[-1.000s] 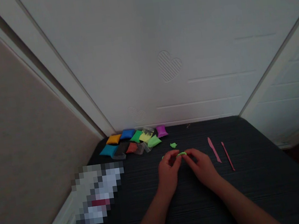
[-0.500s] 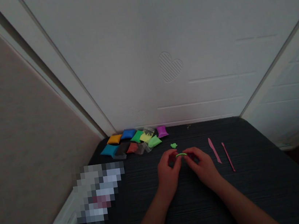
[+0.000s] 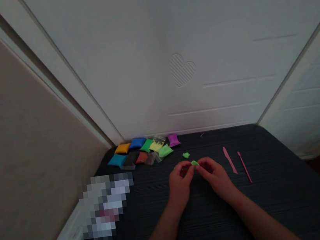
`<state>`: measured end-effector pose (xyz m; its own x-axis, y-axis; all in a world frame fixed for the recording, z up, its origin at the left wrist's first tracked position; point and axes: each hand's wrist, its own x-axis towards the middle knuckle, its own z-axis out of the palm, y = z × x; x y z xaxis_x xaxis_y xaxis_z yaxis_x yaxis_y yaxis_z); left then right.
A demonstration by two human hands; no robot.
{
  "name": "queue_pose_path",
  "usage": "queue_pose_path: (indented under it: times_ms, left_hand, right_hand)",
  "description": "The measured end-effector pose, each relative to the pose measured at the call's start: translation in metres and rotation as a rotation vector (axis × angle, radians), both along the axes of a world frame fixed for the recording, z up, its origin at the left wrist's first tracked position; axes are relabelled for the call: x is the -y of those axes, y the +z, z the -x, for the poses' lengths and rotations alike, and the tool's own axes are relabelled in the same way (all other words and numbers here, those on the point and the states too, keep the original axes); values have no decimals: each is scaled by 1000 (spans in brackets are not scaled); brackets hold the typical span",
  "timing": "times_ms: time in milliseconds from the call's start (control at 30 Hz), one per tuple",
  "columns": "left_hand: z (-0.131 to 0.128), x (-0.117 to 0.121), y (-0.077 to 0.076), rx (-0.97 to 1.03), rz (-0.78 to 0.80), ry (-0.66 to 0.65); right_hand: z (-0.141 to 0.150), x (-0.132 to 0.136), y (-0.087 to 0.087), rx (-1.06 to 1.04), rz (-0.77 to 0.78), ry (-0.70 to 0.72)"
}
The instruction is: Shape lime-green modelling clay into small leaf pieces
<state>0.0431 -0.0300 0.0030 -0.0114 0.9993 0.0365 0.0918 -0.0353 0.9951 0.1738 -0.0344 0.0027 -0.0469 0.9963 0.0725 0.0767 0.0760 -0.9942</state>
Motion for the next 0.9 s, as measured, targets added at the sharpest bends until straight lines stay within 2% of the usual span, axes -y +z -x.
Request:
queue_pose_path:
  times_ms: [133, 433, 600, 733, 900]
  left_hand:
    - [0, 1, -1, -72, -31, 4]
    - [-2, 1, -7, -33, -54, 17]
    - [-3, 2, -5, -80, -56, 6]
    - [-4, 2, -5, -40, -39, 10]
    - [-4, 2, -6, 25, -18, -26]
  right_hand:
    - [-1, 0, -1, 135, -45, -18]
    - [-1, -1, -4, 206, -66, -34]
    - [0, 0, -3, 178, -73, -50]
    - [1, -1, -4, 105, -38, -29]
    - [0, -2, -6, 121, -33, -24]
